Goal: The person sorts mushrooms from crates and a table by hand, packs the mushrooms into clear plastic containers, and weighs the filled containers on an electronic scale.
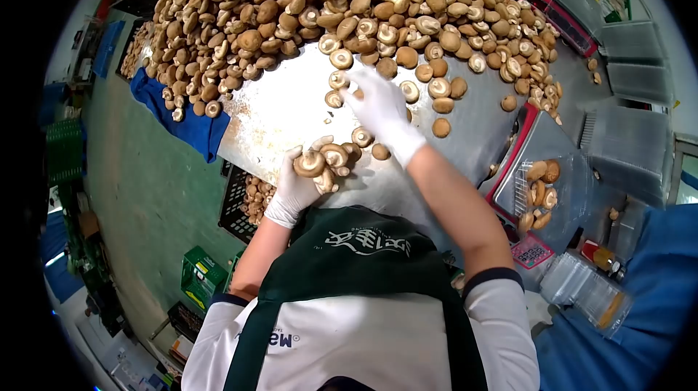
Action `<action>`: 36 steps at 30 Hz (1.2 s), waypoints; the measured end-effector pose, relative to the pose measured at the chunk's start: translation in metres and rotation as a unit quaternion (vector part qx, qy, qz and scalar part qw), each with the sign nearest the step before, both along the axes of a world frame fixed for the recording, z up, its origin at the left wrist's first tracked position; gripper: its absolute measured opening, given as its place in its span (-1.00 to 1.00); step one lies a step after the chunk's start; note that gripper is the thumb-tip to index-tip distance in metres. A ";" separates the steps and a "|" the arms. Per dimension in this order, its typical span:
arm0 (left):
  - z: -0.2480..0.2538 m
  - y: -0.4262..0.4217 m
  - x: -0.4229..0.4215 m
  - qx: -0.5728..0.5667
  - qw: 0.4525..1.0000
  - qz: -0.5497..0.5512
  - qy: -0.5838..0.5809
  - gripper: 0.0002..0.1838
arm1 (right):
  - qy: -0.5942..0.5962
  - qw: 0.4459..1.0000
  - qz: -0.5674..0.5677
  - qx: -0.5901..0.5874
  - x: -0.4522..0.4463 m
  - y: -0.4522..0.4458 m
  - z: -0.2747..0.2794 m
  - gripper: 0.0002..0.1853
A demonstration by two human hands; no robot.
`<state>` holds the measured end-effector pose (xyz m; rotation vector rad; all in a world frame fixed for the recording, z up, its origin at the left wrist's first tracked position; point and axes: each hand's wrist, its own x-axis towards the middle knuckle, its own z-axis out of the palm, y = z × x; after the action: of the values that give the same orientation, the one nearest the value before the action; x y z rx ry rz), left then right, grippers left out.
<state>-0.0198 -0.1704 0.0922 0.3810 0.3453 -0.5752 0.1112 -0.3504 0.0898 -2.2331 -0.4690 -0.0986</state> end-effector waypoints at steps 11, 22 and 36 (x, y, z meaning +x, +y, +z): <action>-0.014 0.023 0.031 0.140 0.983 0.115 0.024 -0.39 | 0.133 0.984 -0.069 -0.097 -0.015 -0.034 -0.027 -0.67; -0.073 0.003 0.016 0.773 0.535 0.097 -0.327 -0.42 | 0.046 0.990 -0.048 -0.127 0.090 0.018 -0.050 -0.51; -0.056 0.013 0.006 0.742 0.581 0.152 -0.298 -0.46 | -0.033 0.991 0.054 -0.116 0.040 0.005 -0.039 -0.64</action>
<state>-0.0135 -0.1576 0.0365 2.0688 0.1411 0.3835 0.1507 -0.3456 0.0504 -2.4315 -0.6655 -0.0654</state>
